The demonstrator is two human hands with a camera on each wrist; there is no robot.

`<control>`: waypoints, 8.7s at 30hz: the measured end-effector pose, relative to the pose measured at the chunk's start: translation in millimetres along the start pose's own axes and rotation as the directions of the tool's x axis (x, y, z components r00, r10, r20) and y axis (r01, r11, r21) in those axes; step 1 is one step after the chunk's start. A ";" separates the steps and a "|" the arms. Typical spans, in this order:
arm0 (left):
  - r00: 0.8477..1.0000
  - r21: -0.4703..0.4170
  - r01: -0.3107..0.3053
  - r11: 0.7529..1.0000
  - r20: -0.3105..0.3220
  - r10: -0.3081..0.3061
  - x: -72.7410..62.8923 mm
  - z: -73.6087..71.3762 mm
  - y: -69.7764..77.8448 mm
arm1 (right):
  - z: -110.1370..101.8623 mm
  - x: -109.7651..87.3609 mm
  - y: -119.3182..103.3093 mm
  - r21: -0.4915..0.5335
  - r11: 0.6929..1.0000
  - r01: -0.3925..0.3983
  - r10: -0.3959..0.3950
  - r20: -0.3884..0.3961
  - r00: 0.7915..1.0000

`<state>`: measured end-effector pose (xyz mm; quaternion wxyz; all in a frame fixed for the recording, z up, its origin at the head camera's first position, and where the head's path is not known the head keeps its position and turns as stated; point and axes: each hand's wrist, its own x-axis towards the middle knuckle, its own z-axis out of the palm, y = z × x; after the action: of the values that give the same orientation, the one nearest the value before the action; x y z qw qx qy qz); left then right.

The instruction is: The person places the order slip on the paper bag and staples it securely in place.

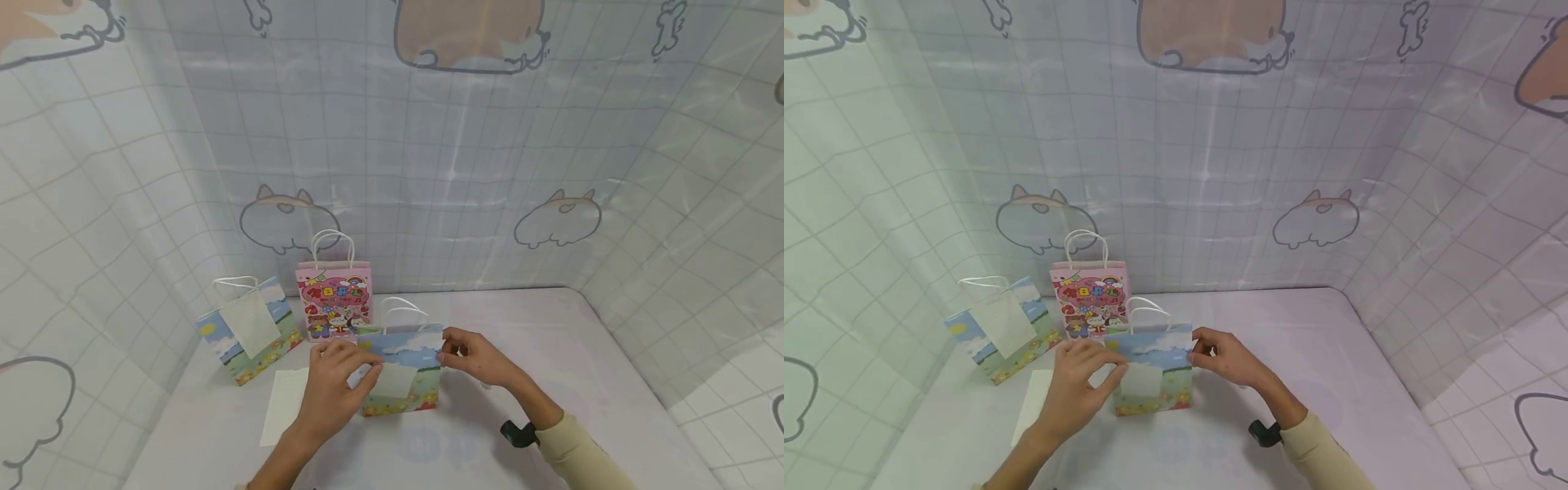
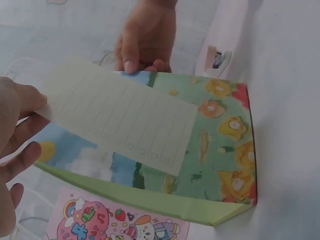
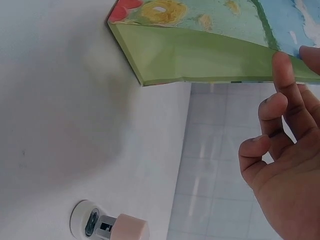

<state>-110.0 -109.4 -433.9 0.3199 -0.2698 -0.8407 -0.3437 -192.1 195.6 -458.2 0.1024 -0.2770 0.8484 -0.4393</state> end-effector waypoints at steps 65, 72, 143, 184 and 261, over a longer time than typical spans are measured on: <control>0.980 -0.122 0.044 0.992 -0.188 -0.067 5.7 34.7 -19.1 | 3.6 -4.4 -18.4 -0.136 0.983 0.124 -0.136 -0.084 0.987; 0.978 -0.110 0.042 0.993 -0.197 -0.063 6.4 34.3 -18.3 | 5.8 -1.2 -30.2 -0.089 0.982 0.166 -0.180 -0.172 0.969; 0.985 -0.148 0.081 0.986 -0.142 -0.102 8.9 33.1 -23.0 | 19.5 6.6 -56.4 -0.158 0.958 0.239 -0.277 -0.299 0.913; 0.988 -0.155 0.091 0.984 -0.106 -0.109 9.6 31.4 -24.5 | -42.7 -45.7 70.3 -0.117 0.962 -0.246 0.212 -0.242 0.947; 0.986 -0.153 0.114 0.982 -0.106 -0.131 6.6 30.6 -25.2 | -16.7 -69.3 87.5 -0.035 0.937 -0.349 0.345 -0.074 0.936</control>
<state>-142.0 -100.5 -456.4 0.3257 -0.2198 -0.8083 -0.4385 -175.1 286.2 -523.3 0.1435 -0.1105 0.8970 -0.4032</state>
